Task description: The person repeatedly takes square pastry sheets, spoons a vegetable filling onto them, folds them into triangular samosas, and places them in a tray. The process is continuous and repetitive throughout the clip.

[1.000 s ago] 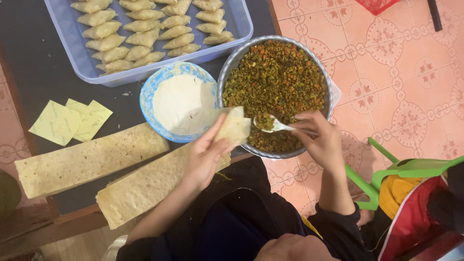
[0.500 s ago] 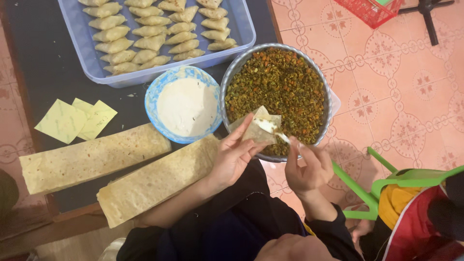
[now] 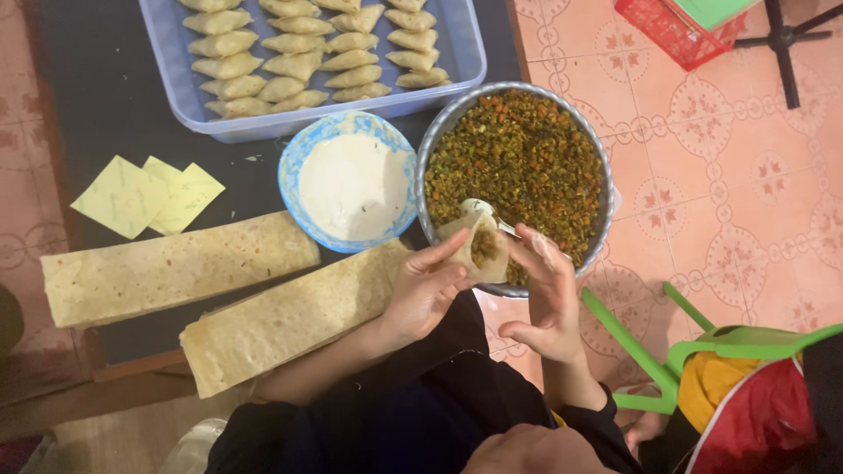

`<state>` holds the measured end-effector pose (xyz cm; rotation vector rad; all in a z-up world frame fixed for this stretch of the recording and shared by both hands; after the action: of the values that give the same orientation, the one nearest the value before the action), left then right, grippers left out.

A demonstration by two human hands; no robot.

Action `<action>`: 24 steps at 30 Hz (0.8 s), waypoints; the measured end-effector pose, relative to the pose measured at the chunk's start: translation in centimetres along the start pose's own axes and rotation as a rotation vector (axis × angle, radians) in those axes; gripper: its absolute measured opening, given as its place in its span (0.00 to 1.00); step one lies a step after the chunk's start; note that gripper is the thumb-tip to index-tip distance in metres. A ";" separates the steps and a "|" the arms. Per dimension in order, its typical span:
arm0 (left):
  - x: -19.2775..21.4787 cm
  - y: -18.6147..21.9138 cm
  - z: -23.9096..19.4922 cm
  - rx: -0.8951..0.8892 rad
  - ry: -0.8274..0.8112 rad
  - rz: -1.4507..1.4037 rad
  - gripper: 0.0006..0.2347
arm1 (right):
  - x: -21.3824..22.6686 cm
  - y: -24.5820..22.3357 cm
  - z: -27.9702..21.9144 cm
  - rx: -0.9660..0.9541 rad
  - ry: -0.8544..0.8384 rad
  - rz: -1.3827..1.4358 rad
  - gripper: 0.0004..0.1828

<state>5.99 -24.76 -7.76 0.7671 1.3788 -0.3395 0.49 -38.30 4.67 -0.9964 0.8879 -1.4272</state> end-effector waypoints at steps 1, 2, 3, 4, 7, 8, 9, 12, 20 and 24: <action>0.2 0.1 0.0 -0.010 -0.006 -0.005 0.21 | -0.4 0.2 0.1 0.002 -0.026 -0.058 0.53; 0.2 0.2 -0.1 -0.020 -0.013 -0.010 0.21 | -0.6 0.4 0.2 0.005 -0.051 -0.116 0.52; 0.2 0.3 -0.3 -0.030 -0.016 -0.017 0.20 | -0.9 0.6 0.2 0.004 -0.077 -0.173 0.52; 0.0 0.4 -0.5 -0.022 -0.004 0.022 0.21 | -1.1 0.5 0.2 0.082 -0.099 -0.377 0.50; -1.1 1.3 -1.0 0.004 0.036 0.116 0.24 | -2.0 0.6 0.3 0.289 -0.127 -0.855 0.43; -1.6 1.7 -1.0 0.016 0.055 0.131 0.26 | -2.1 0.7 0.2 0.331 -0.115 -0.927 0.40; -2.1 2.0 -0.9 0.028 0.074 0.146 0.27 | -2.3 0.6 0.0 0.372 -0.101 -0.998 0.38; -3.6 3.3 -0.8 -0.021 0.064 0.215 0.27 | -2.0 1.6 -0.4 0.078 -0.179 -0.824 0.35; -3.3 5.8 -1.7 -0.292 0.142 0.430 0.20 | -4.1 3.8 -1.4 -0.083 0.171 0.014 0.47; -3.6 7.2 -2.7 -0.484 0.202 0.861 0.18 | -4.4 5.7 -2.0 0.159 0.553 0.359 0.36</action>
<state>7.81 -18.52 -2.21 0.9160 1.1206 0.7347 0.70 -34.49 -1.74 -0.2925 1.2561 -1.4504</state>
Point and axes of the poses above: each hand's wrist, its own z-axis towards the middle knuckle, its own x-axis out of the back of the hand, y = z × x, the point moved 5 cm from there along z, towards the middle knuckle, and after that the axes turned 4 degrees about -y, right-handed, at the moved point
